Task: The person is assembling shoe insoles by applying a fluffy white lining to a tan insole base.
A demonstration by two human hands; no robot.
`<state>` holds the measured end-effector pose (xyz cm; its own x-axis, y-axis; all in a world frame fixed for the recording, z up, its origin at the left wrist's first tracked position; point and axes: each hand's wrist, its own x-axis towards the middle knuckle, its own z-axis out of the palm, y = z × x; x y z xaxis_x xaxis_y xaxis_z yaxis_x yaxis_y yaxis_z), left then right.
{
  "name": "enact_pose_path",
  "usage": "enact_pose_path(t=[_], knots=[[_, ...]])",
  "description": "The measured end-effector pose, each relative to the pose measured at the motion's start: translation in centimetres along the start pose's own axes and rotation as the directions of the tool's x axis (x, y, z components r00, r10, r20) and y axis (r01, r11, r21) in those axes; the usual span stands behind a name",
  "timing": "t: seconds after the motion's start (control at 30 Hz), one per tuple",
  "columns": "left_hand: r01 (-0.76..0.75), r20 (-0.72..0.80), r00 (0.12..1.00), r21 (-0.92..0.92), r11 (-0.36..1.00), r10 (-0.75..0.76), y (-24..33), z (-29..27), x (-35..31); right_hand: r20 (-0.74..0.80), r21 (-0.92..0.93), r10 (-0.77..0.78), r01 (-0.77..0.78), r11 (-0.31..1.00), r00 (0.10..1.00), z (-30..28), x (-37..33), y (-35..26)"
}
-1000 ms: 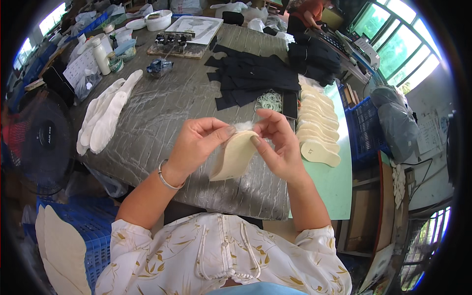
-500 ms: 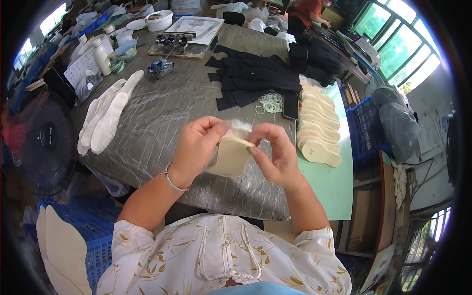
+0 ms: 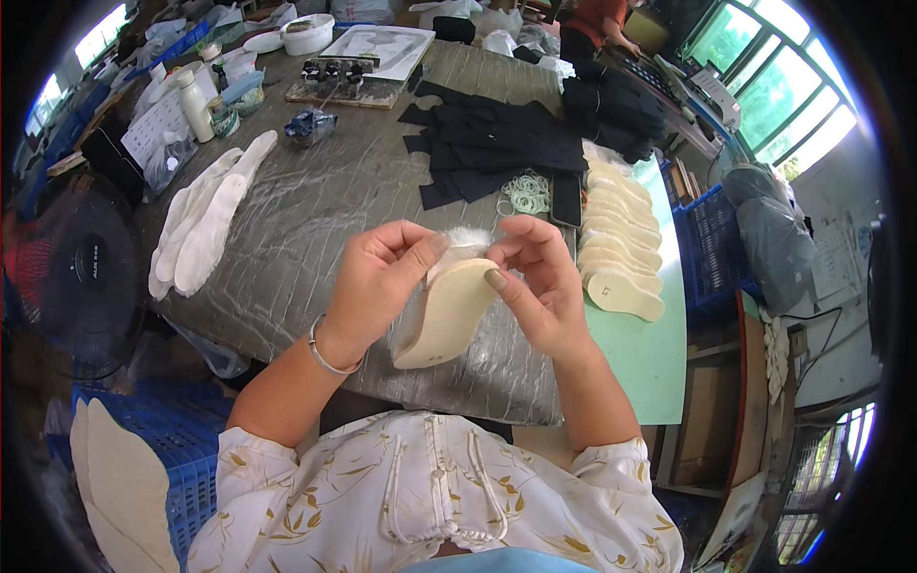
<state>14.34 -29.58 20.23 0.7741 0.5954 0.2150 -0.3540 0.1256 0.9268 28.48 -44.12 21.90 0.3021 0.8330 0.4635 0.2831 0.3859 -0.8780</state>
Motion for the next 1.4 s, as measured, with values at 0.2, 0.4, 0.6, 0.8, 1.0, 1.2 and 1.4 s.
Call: enact_pose_path(t=[0.2,0.4,0.6,0.8,1.0,1.2,1.4], knots=[[-0.055,0.005,0.998,0.151,0.987,0.055,0.5,0.5,-0.6,-0.044,0.112,0.067,-0.062,0.992,0.997,0.0,-0.2,0.4],[-0.113,-0.034,0.992,0.221,0.969,0.124,-0.3,0.3,-0.6,-0.063,0.146,0.036,-0.026,0.989,0.997,0.2,-0.5,0.4],[-0.020,-0.237,0.971,-0.065,0.998,0.004,-2.9,-1.5,1.7,0.017,0.100,-0.202,0.199,0.975,0.979,-0.3,-1.4,0.0],[-0.094,-0.028,0.994,0.205,0.974,0.102,-1.0,0.1,-0.2,-0.035,0.201,0.052,-0.044,0.979,0.998,-0.2,-1.0,0.3],[-0.104,0.017,0.995,0.223,0.969,0.103,-0.4,0.3,-1.2,-0.042,0.220,0.063,-0.052,0.974,0.997,0.1,-1.0,0.4],[-0.157,0.036,0.988,0.209,0.965,0.152,-0.1,0.6,-1.7,-0.056,0.219,0.076,-0.062,0.974,0.996,0.4,-1.1,0.5],[-0.224,0.073,0.974,0.218,0.950,0.213,0.3,1.0,-2.3,-0.086,0.180,0.065,-0.049,0.982,0.994,0.7,-1.5,0.7]])
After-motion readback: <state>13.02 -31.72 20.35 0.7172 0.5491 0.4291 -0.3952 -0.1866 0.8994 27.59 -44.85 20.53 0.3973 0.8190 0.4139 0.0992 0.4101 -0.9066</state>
